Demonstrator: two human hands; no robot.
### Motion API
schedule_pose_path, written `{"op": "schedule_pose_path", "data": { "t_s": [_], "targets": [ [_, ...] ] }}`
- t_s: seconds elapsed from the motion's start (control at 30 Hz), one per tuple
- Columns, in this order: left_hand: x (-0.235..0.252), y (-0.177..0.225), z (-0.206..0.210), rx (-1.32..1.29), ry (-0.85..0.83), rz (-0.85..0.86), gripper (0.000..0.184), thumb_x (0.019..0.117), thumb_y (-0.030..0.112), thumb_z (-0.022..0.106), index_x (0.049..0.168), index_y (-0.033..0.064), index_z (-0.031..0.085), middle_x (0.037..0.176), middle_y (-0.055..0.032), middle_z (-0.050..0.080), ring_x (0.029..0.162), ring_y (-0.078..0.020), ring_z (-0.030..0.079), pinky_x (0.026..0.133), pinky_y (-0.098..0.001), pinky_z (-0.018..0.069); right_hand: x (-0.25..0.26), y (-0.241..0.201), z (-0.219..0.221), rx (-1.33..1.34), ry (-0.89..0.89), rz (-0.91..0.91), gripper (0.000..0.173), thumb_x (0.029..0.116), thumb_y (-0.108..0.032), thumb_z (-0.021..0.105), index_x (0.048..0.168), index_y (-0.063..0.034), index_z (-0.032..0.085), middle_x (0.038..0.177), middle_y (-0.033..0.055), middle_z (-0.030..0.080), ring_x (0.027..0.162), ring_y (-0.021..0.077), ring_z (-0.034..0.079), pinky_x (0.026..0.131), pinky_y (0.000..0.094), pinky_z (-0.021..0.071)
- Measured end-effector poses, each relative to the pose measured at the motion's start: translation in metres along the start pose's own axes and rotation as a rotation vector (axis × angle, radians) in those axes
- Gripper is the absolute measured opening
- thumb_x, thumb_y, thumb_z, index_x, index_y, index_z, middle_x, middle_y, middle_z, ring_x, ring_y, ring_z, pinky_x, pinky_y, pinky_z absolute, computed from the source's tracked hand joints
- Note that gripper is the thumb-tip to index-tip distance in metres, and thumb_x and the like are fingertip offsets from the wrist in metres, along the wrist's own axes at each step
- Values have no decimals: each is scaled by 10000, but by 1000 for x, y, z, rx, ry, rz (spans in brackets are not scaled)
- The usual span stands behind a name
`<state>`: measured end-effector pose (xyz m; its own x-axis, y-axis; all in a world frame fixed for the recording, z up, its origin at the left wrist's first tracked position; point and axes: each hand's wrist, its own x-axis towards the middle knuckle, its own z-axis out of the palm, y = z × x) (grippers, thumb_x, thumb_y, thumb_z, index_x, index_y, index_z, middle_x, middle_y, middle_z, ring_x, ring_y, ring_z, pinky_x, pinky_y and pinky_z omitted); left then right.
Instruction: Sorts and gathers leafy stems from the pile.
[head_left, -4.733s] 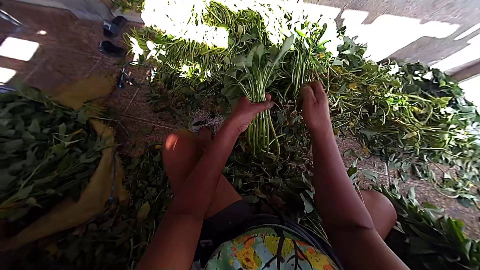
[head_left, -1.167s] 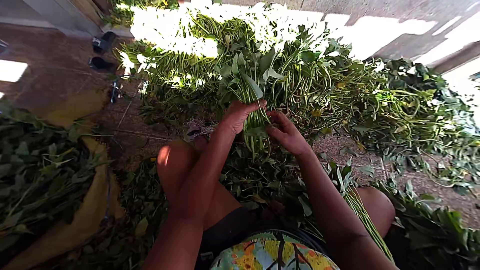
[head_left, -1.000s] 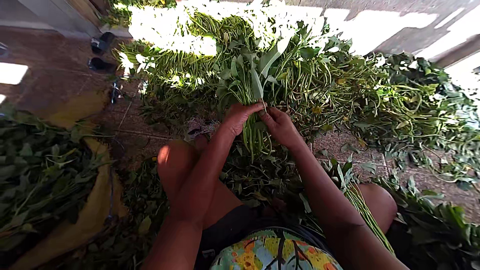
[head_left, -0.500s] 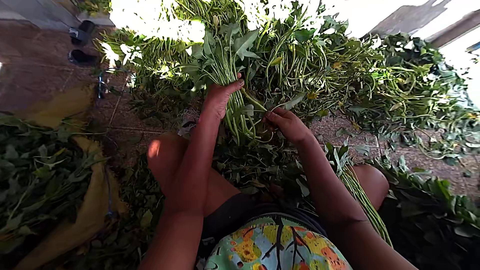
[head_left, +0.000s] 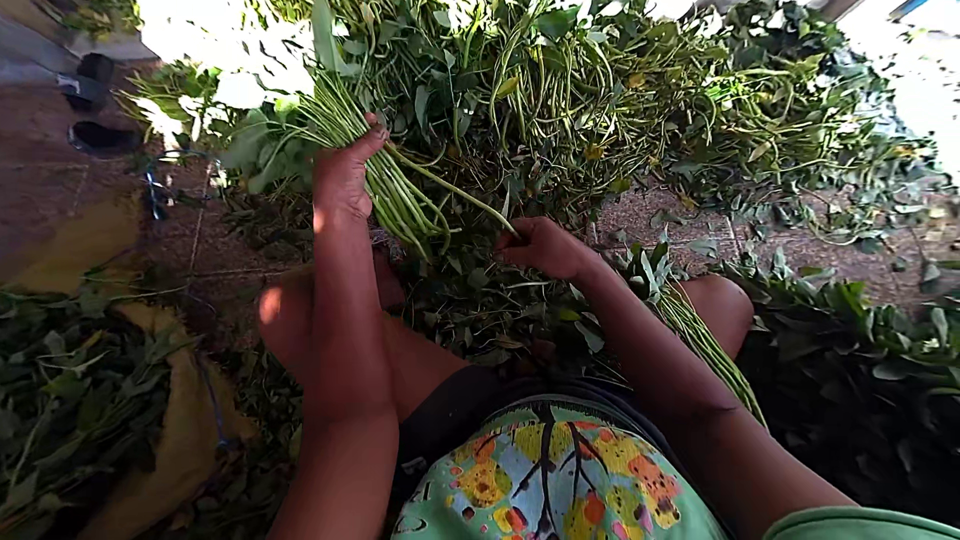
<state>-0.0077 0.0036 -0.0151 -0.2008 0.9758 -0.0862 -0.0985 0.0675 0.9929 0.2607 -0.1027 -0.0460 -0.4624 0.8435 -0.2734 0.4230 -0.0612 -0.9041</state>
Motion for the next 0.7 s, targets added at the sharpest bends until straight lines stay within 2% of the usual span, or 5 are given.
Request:
{"op": "schedule_pose_path", "data": {
  "t_s": [0.2, 0.33, 0.43, 0.53, 0.7],
  "targets": [
    [-5, -1, 0, -30, 61, -52, 254, 942, 57, 704, 1184, 75, 625, 1022, -32, 698, 907, -140, 696, 823, -317, 604, -12, 9, 19, -607, 23, 84, 357, 1104, -186, 363, 1180, 42, 627, 1105, 245, 672, 1112, 402, 642, 1062, 618, 373],
    [-12, -3, 12, -298, 101, -130, 150, 1000, 36, 605, 1137, 83, 567, 918, -53, 673, 817, -176, 702, 760, -351, 622, 9, 28, 11, -143, 271, 259, 414, 1122, -175, 290, 1212, 97, 589, 1040, 273, 643, 994, 392, 649, 905, 572, 500],
    [-19, -9, 28, -446, 175, -141, 131, 1012, 15, 576, 1115, 86, 538, 884, -47, 663, 784, -158, 691, 747, -335, 621, 40, 43, 19, 607, 641, 276, 390, 1127, -236, 244, 988, -38, 550, 726, 38, 501, 614, 138, 518, 609, 321, 497],
    [-19, -8, 36, -460, 274, -73, 165, 989, -12, 609, 1132, 50, 557, 891, -63, 668, 787, -160, 688, 756, -321, 612, 70, 32, 24, 1163, 774, 308, 388, 1127, -361, 244, 876, -152, 454, 597, -40, 398, 481, 114, 424, 498, 318, 462],
    [-8, 6, 27, -431, 425, 138, 228, 966, -13, 652, 1177, 7, 567, 918, -82, 678, 798, -172, 696, 779, -334, 617, 66, 16, 43, 114, 493, 310, 384, 1123, -182, 311, 1176, 79, 588, 961, 258, 629, 891, 362, 654, 822, 518, 544]
  ]
}}
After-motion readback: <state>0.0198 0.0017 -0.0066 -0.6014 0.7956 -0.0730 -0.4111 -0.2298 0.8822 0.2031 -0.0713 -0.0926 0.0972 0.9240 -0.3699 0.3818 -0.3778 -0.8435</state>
